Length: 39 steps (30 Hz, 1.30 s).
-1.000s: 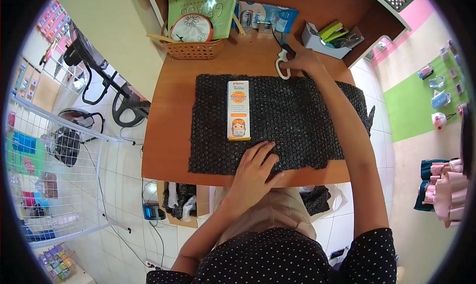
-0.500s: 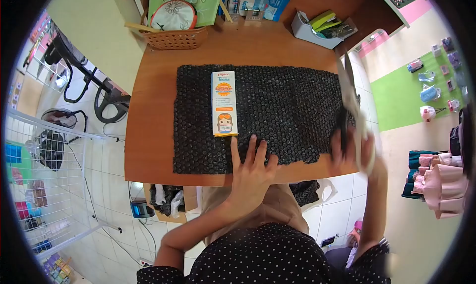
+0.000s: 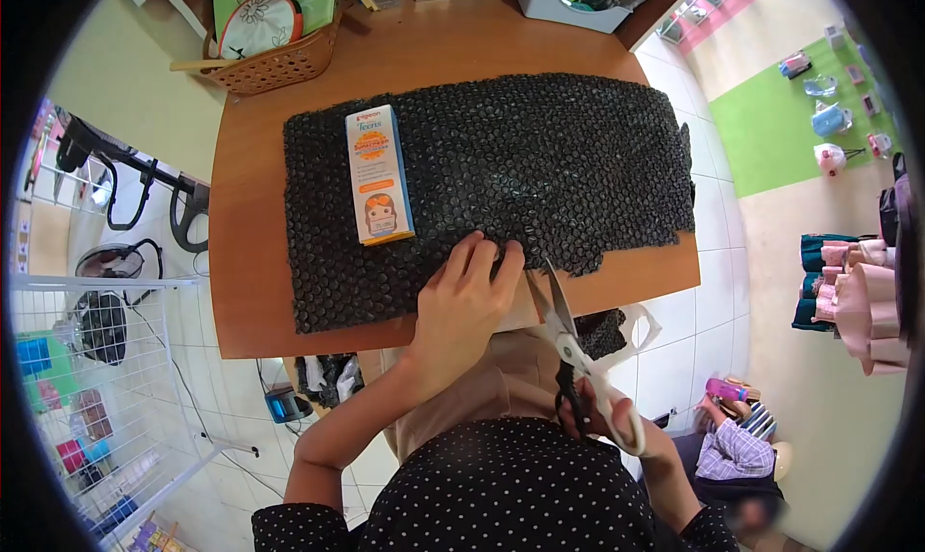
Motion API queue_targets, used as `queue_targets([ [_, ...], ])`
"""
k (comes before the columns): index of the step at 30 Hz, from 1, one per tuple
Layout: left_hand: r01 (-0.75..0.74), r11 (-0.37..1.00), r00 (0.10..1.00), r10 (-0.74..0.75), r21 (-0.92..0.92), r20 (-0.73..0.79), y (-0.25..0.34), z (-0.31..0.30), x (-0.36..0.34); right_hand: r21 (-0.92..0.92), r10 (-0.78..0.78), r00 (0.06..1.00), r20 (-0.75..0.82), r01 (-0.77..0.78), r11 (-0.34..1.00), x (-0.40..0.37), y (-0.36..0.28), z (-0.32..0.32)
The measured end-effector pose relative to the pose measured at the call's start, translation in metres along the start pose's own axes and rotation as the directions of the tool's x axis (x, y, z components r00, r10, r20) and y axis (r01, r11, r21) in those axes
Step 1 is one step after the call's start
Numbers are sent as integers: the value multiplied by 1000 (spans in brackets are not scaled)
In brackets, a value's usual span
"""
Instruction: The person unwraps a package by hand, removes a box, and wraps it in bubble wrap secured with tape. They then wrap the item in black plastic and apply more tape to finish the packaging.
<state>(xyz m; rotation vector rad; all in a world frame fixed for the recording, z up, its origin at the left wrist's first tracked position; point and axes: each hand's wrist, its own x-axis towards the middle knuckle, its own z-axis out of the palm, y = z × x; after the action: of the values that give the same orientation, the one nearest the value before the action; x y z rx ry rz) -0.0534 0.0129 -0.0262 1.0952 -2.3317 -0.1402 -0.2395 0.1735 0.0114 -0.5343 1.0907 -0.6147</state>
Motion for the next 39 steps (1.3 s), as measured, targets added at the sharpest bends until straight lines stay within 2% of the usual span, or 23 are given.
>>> queue_targets([
  [2, 15, 1000, 1000, -15, 10, -12, 2, 1, 0, -42, -68, 998, -15, 67, 997, 14, 9, 0],
  [3, 6, 1000, 1000, -6, -3, -4, 3, 1, -1, 9, -115, 993, -36, 116, 993, 20, 3, 7],
  [7, -40, 998, 999, 39, 39, 35, 0, 0, -3, 7, -128, 991, -39, 128, 992, 31, -1, 12],
  [9, -49, 998, 999, 49, 44, 13, 0, 2, -4, -37, -200, 978, -59, 198, 979, 38, -3, 14],
  [13, -82, 995, 996, 83, 59, -19, 0, 5, -8, -106, -212, 971, -113, 201, 974, 46, -6, 15],
  [15, -70, 996, 997, 72, 52, -34, 1, 7, -8, -223, -209, 958, -197, 164, 961, 44, -10, 15],
  [18, -68, 997, 996, 70, 46, -51, 0, 8, -9, -202, -141, 974, -178, 104, 974, 42, -14, 12],
  [22, -83, 997, 995, 83, 7, -59, -1, 7, -10, -122, -125, 974, -191, 103, 987, 45, -17, 15],
  [24, -94, 996, 994, 94, 5, -55, -1, 6, -11, -164, -202, 961, -186, 173, 971, 53, -16, 14],
  [26, -105, 994, 993, 105, 4, -53, -1, 6, -11, -164, -209, 964, -166, 183, 970, 54, -23, 13],
  [29, -102, 995, 994, 102, -3, -49, -1, 7, -12, -132, -178, 973, -149, 159, 978, 53, -27, 10],
  [32, -104, 995, 993, 104, -4, -50, -1, 6, -12, -198, -98, 988, -123, 72, 978, 50, -31, 3],
  [35, -105, 994, 993, 104, -12, -59, -1, 6, -12, -216, -120, 988, -98, 97, 972, 53, -33, 7],
  [37, -106, 994, 993, 104, -25, -60, -1, 6, -12, -171, -217, 962, -166, 189, 967, 56, -37, 17],
  [39, -110, 994, 992, 108, -25, -66, -2, 7, -13, -160, -225, 957, -183, 197, 967, 59, -40, 20],
])
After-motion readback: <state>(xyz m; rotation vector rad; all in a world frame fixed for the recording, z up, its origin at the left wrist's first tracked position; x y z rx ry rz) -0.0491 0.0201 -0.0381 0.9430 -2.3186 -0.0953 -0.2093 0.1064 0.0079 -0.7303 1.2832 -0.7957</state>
